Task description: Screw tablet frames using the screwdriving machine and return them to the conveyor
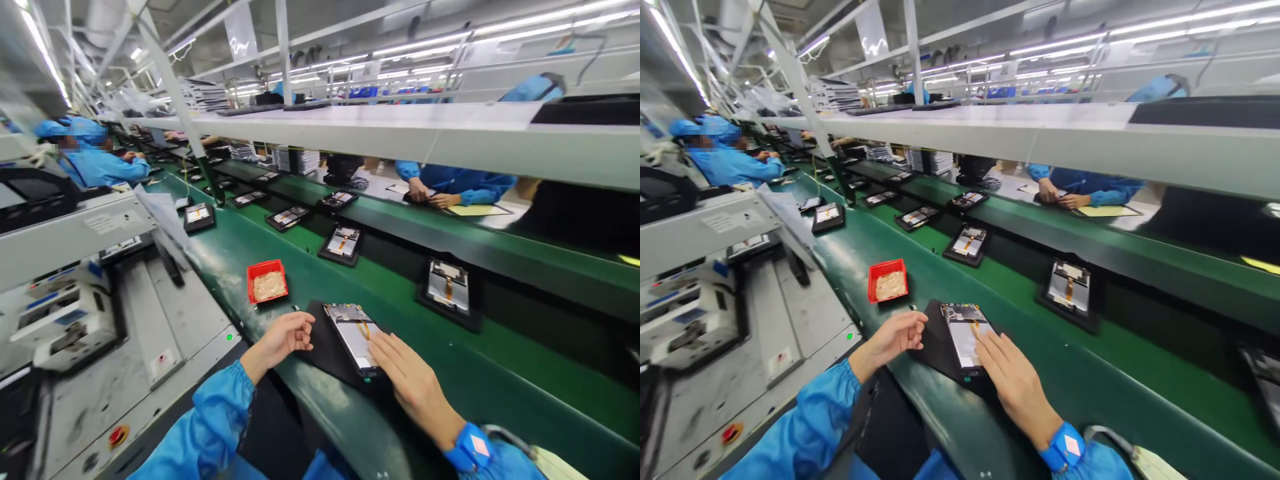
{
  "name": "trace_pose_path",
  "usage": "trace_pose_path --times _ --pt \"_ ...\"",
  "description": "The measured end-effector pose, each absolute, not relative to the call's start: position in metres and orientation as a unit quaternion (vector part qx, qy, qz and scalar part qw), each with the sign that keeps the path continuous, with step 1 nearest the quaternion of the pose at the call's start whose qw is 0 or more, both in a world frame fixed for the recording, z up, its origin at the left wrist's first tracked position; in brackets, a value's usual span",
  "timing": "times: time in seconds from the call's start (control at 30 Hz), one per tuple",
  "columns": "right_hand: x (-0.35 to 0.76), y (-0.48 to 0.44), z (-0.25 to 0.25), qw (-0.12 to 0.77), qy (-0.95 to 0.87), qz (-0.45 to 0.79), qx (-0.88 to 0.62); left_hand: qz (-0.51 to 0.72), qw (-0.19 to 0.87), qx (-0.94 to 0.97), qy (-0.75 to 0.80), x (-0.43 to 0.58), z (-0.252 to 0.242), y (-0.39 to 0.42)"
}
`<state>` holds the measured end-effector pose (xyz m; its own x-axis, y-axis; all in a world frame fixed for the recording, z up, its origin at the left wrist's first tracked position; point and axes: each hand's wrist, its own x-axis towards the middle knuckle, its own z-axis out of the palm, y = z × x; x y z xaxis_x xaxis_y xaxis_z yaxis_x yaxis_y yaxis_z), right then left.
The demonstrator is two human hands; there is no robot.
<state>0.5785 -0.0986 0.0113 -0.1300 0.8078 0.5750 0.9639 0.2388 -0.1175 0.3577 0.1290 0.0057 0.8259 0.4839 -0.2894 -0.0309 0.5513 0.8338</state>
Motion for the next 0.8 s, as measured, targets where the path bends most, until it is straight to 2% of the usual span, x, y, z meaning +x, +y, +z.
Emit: trace_pose_path --times 0.07,0.13,0.27,0.3,0.37,0.47,0.67,0.8 --pt "0.568 -0.096 -0.008 0.258 -0.739 -0.153 -0.604 0.173 0.802 0.485 0.304 0.341 -0.006 0.131" --pt "0.561 -0.097 -0.024 0.239 -0.737 -0.156 -0.613 0.206 0.703 0.578 0.359 0.33 -0.019 0.131" --pt "0.551 -0.105 -0.04 0.185 -0.743 -0.119 -0.633 0.25 0.318 0.823 0.399 0.32 -0.041 0.134" --pt "0.549 -0.106 -0.042 0.173 -0.745 -0.108 -0.635 0.237 0.242 0.851 0.401 0.32 -0.044 0.137" --pt "0.548 -0.108 -0.043 0.165 -0.743 -0.095 -0.642 0.19 0.152 0.877 0.414 0.32 -0.049 0.147" --pt "0.549 -0.109 -0.039 0.182 -0.728 -0.088 -0.655 0.149 0.124 0.881 0.432 0.322 -0.055 0.164" --pt "0.546 -0.105 -0.021 0.217 -0.712 -0.087 -0.662 0.157 0.175 0.872 0.429 0.324 -0.055 0.184" --pt "0.529 -0.097 -0.006 0.307 -0.662 -0.031 -0.683 0.188 0.24 0.853 0.423 0.322 -0.037 0.175"
